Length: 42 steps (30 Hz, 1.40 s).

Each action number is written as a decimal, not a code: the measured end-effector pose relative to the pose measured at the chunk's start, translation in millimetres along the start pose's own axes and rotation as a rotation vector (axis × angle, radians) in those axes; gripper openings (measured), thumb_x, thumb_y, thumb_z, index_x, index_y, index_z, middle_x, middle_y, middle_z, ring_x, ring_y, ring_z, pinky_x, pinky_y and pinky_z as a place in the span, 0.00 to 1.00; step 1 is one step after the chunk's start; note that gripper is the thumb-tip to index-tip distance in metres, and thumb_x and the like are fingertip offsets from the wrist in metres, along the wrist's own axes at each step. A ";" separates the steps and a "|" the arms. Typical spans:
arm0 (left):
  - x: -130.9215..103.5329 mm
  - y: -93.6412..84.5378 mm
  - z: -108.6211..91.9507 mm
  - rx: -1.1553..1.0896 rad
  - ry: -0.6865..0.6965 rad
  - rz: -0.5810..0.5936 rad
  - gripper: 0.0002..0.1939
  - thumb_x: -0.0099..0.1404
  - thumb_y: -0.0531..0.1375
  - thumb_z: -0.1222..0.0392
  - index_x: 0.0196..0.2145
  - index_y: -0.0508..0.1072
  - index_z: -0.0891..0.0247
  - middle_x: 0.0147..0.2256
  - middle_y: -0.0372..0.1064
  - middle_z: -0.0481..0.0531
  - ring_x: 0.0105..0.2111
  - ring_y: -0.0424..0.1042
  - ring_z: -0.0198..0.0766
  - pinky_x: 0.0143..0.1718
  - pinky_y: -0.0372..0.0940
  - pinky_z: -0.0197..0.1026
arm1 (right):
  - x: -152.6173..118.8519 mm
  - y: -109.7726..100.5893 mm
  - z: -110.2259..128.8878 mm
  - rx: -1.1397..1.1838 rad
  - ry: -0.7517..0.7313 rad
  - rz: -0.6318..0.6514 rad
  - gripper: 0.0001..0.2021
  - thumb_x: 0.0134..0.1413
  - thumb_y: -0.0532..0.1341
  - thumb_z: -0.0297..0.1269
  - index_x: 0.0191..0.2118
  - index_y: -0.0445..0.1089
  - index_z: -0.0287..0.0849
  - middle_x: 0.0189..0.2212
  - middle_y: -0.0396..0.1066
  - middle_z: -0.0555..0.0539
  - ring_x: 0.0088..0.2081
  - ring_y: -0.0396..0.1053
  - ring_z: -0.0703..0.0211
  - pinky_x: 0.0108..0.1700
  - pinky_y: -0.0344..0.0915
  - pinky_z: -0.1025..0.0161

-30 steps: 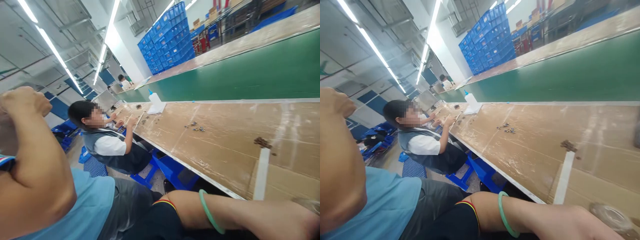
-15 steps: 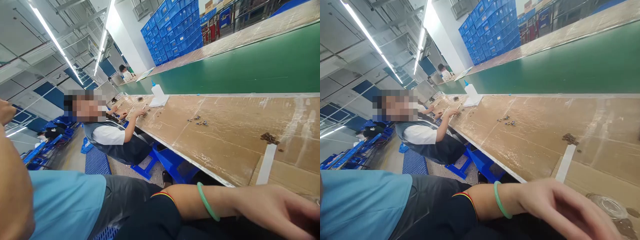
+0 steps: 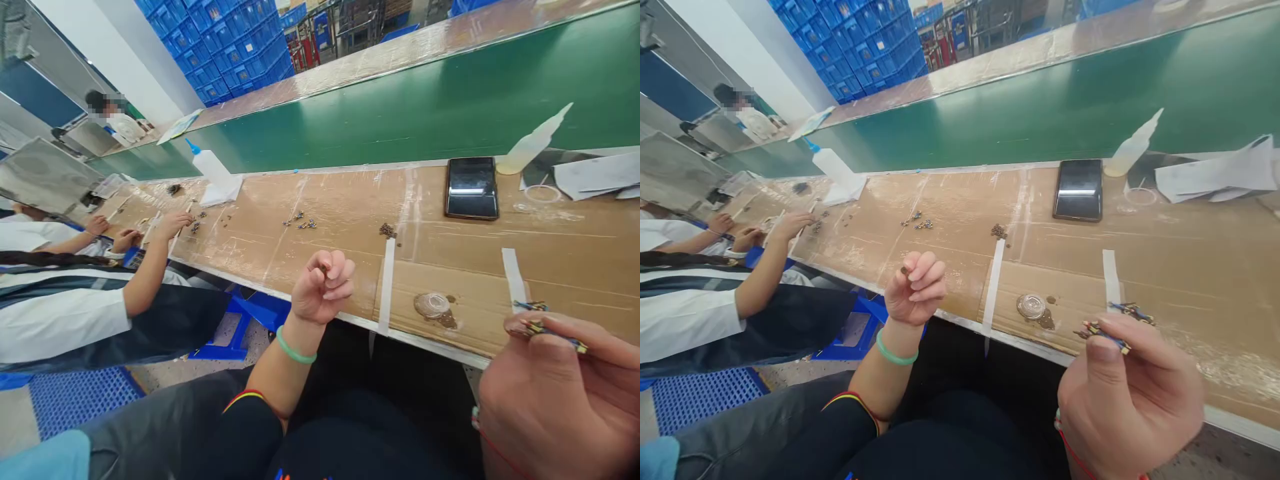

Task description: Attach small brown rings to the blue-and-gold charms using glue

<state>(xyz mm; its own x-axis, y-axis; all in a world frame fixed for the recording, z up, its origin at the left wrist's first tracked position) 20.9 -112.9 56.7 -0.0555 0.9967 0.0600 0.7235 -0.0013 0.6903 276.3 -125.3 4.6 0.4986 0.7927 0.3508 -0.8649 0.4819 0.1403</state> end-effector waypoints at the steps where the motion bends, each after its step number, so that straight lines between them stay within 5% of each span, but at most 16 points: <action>1: 0.8 -1.8 1.4 0.016 0.011 0.011 0.32 0.50 0.84 0.42 0.25 0.67 0.59 0.25 0.46 0.43 0.25 0.41 0.32 0.15 0.40 0.29 | 0.4 6.1 5.1 0.050 -0.004 -0.163 0.18 0.40 0.84 0.60 0.30 0.84 0.56 0.27 0.76 0.44 0.29 0.72 0.43 0.38 0.64 0.40; 4: 3.8 -6.5 0.4 0.080 0.030 0.005 0.32 0.50 0.83 0.40 0.25 0.66 0.58 0.25 0.47 0.43 0.24 0.41 0.32 0.15 0.39 0.32 | 0.2 26.2 13.8 0.127 0.006 -0.293 0.21 0.29 0.86 0.62 0.25 0.83 0.56 0.22 0.73 0.44 0.24 0.68 0.45 0.34 0.60 0.43; 8: 2.8 -4.3 -7.0 0.174 0.035 0.054 0.32 0.51 0.81 0.37 0.24 0.66 0.57 0.23 0.49 0.44 0.22 0.45 0.33 0.13 0.41 0.34 | 1.2 34.7 18.7 0.145 -0.153 -0.182 0.12 0.46 0.84 0.51 0.31 0.86 0.56 0.24 0.75 0.44 0.26 0.71 0.47 0.33 0.61 0.46; 13: -5.5 -4.8 5.5 0.169 0.001 0.229 0.22 0.62 0.79 0.46 0.26 0.72 0.57 0.22 0.48 0.42 0.21 0.44 0.31 0.14 0.46 0.31 | 11.4 24.4 22.3 -0.003 -0.348 0.188 0.04 0.73 0.70 0.44 0.47 0.84 0.58 0.35 0.81 0.47 0.34 0.78 0.51 0.35 0.70 0.53; 17: -9.4 -19.7 38.0 0.073 -0.039 0.330 0.11 0.69 0.75 0.55 0.33 0.80 0.58 0.24 0.54 0.42 0.21 0.46 0.29 0.17 0.49 0.28 | 26.2 8.6 13.1 -0.226 -0.284 0.509 0.08 0.76 0.66 0.46 0.45 0.84 0.55 0.35 0.78 0.48 0.34 0.75 0.55 0.37 0.72 0.56; 23: -14.6 -28.2 66.6 0.122 -0.011 0.329 0.07 0.68 0.76 0.56 0.35 0.85 0.58 0.26 0.66 0.46 0.24 0.61 0.31 0.25 0.60 0.33 | 33.3 0.0 4.7 -0.492 -0.262 0.707 0.07 0.72 0.69 0.44 0.44 0.86 0.54 0.38 0.75 0.46 0.43 0.73 0.49 0.49 0.75 0.47; 27: -17.0 -29.2 70.0 0.152 -0.009 0.294 0.06 0.66 0.77 0.57 0.35 0.86 0.58 0.26 0.69 0.48 0.26 0.65 0.33 0.29 0.62 0.36 | 30.7 4.0 1.7 -0.521 -0.308 0.742 0.06 0.70 0.69 0.37 0.45 0.86 0.54 0.39 0.75 0.46 0.43 0.72 0.49 0.50 0.73 0.47; 42: -23.7 -32.7 75.7 0.105 -0.054 0.273 0.06 0.68 0.77 0.57 0.39 0.86 0.58 0.30 0.73 0.49 0.28 0.67 0.34 0.32 0.65 0.39 | 27.1 6.0 5.6 -0.571 -0.416 0.734 0.05 0.72 0.68 0.37 0.46 0.83 0.55 0.35 0.73 0.48 0.40 0.71 0.51 0.45 0.69 0.50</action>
<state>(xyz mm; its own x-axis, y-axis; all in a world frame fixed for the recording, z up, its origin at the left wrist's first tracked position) 50.7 -130.3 -21.9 0.1859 0.9635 0.1925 0.7738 -0.2643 0.5756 284.3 -102.9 20.1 -0.2980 0.8240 0.4819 -0.7380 0.1214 -0.6638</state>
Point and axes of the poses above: each hand's wrist, its own x-axis towards the middle knuckle, its own y-axis out of the palm, z = x × y, the point moved 2 cm from there along x, towards the middle knuckle
